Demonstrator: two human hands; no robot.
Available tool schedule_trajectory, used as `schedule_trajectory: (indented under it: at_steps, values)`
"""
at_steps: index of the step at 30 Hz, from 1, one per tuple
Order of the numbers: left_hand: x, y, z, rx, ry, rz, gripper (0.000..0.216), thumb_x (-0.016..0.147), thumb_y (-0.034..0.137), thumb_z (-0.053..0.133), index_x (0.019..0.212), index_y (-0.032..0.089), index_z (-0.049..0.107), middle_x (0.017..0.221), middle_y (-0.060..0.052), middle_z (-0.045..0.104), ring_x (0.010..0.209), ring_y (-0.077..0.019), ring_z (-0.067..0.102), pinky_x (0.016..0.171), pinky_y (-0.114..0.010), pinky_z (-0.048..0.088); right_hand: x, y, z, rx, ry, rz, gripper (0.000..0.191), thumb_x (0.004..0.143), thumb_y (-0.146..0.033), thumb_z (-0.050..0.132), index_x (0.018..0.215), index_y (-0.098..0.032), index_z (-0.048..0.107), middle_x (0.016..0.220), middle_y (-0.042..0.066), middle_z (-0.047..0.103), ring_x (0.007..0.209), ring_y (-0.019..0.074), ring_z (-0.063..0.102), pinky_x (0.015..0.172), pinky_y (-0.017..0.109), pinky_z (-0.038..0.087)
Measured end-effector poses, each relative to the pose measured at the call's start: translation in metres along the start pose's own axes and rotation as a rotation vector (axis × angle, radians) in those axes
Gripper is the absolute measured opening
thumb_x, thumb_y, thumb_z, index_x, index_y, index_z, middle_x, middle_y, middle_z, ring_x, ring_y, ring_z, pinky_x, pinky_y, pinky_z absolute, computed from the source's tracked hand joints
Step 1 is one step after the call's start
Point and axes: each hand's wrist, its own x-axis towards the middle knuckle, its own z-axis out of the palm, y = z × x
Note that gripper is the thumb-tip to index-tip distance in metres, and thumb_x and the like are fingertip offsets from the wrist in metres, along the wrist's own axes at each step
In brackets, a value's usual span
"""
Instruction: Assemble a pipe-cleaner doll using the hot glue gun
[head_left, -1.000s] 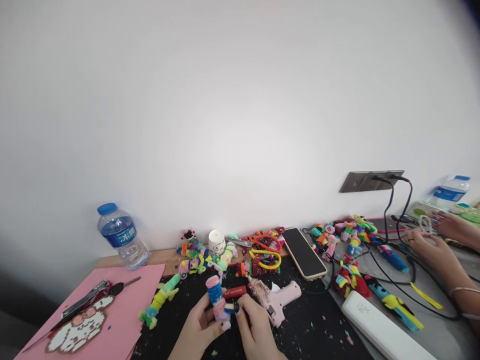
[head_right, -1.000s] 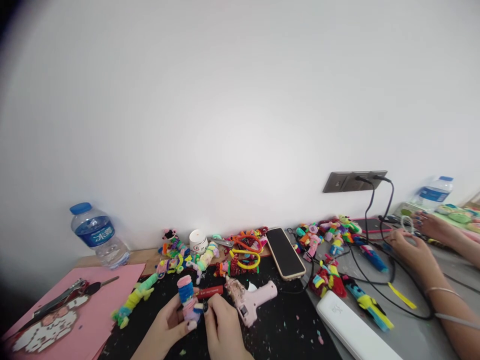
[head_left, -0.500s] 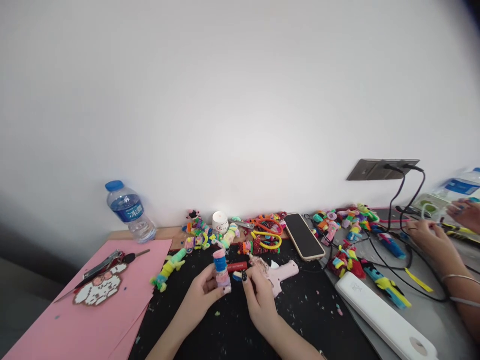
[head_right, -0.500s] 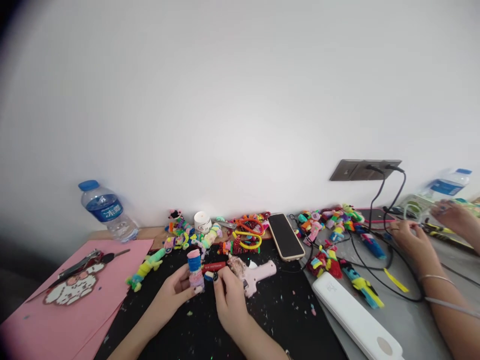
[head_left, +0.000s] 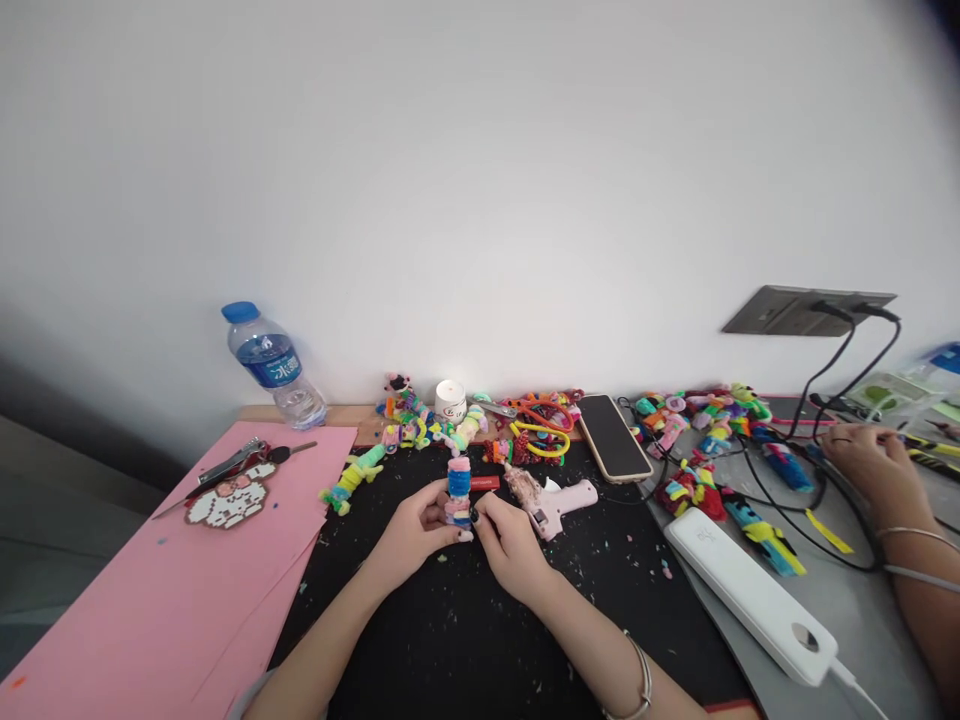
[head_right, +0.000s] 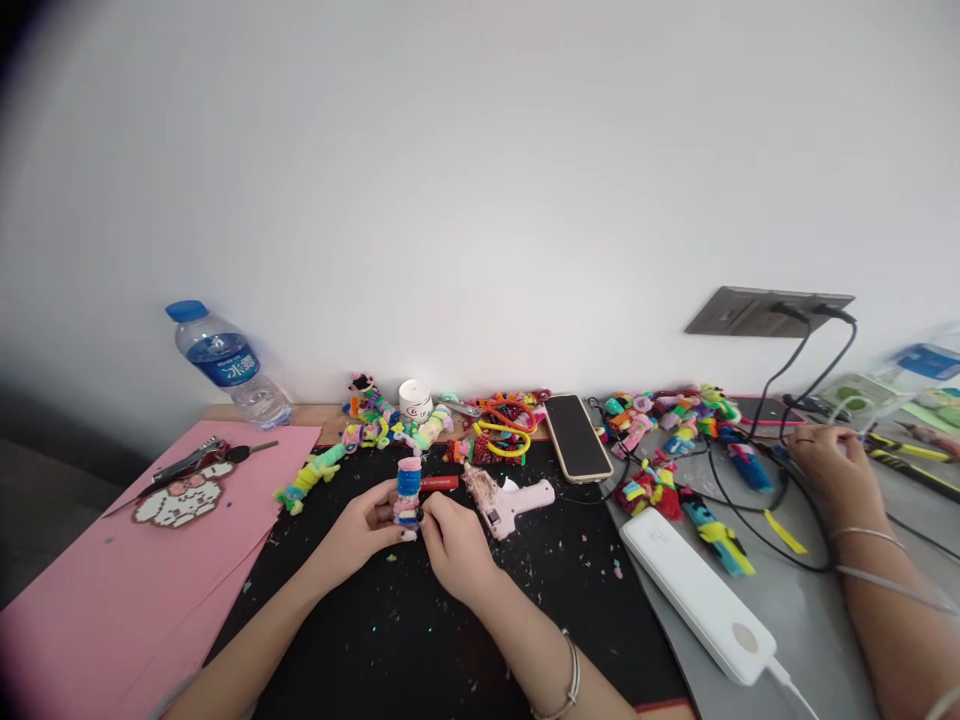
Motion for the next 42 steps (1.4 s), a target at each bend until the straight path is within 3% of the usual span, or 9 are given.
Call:
schedule_trajectory:
  at_steps: [14,22,25,28,31,34,37,42]
  values:
    - [-0.001,0.006,0.001,0.010,0.008,-0.012,0.043,0.064,0.021,0.073,0.103,0.015,0.056,0.089,-0.003,0.061,0.086,-0.0190,0.060,0.079,-0.032,0.048,0.000,-0.003,0.001,0.033,0.017,0.009,0.019,0.087,-0.014,0.038,0.069,-0.019,0.043,0.063,-0.003,0.042,0.056,0.0110,0.039,0.053,0.023,0.032]
    - [0.000,0.006,0.001,-0.003,0.035,-0.004,0.050,0.063,0.022,0.073,0.109,0.015,0.053,0.093,-0.005,0.062,0.089,-0.0204,0.060,0.081,-0.034,0.048,-0.002,-0.003,-0.001,0.035,0.057,0.023,0.019,0.088,-0.017,0.037,0.071,-0.020,0.043,0.062,-0.003,0.043,0.056,0.0115,0.040,0.053,0.023,0.032]
    - [0.000,0.006,-0.001,0.097,0.048,-0.006,0.051,0.067,0.025,0.069,0.114,0.014,0.053,0.093,-0.006,0.063,0.085,-0.0195,0.060,0.076,-0.031,0.048,-0.002,-0.004,-0.001,0.026,0.072,0.026,0.019,0.088,-0.017,0.037,0.070,-0.020,0.042,0.062,-0.003,0.042,0.055,0.0112,0.040,0.052,0.023,0.032]
    - [-0.002,0.009,-0.005,0.365,0.107,0.036,0.050,0.071,0.029,0.064,0.118,0.016,0.054,0.081,-0.002,0.063,0.069,-0.0150,0.056,0.062,-0.026,0.045,-0.002,-0.003,-0.002,0.002,0.136,0.048,0.020,0.088,-0.016,0.036,0.069,-0.020,0.040,0.060,-0.004,0.039,0.054,0.0115,0.039,0.052,0.024,0.030]
    - [-0.005,0.015,-0.007,0.660,0.161,0.120,0.041,0.073,0.032,0.060,0.112,0.020,0.058,0.073,0.001,0.058,0.056,-0.0116,0.047,0.054,-0.024,0.039,-0.004,-0.002,-0.002,-0.014,0.161,0.053,0.020,0.088,-0.017,0.036,0.069,-0.020,0.040,0.060,-0.004,0.038,0.054,0.0116,0.038,0.052,0.024,0.029]
    - [-0.009,0.020,-0.006,0.806,0.221,0.216,0.029,0.074,0.033,0.059,0.100,0.020,0.060,0.079,-0.001,0.056,0.059,-0.0128,0.044,0.057,-0.025,0.037,-0.005,-0.002,0.000,-0.020,0.149,0.042,0.019,0.087,-0.016,0.037,0.069,-0.020,0.041,0.060,-0.003,0.040,0.054,0.0118,0.039,0.052,0.025,0.030]
    - [-0.012,0.024,-0.001,0.745,0.172,0.288,0.017,0.082,0.032,0.051,0.087,0.018,0.059,0.076,-0.001,0.053,0.063,-0.0140,0.046,0.059,-0.025,0.037,-0.006,-0.004,0.003,-0.019,0.128,0.023,0.020,0.086,-0.016,0.037,0.068,-0.020,0.041,0.059,-0.003,0.040,0.053,0.0117,0.039,0.051,0.024,0.030]
    - [-0.014,0.024,0.010,0.591,0.070,0.321,0.026,0.090,0.029,0.037,0.076,0.017,0.056,0.071,-0.002,0.052,0.067,-0.0149,0.049,0.064,-0.026,0.038,-0.006,-0.008,0.005,-0.002,0.073,-0.008,0.022,0.088,-0.018,0.035,0.067,-0.020,0.041,0.058,-0.003,0.043,0.051,0.0111,0.040,0.050,0.023,0.031]
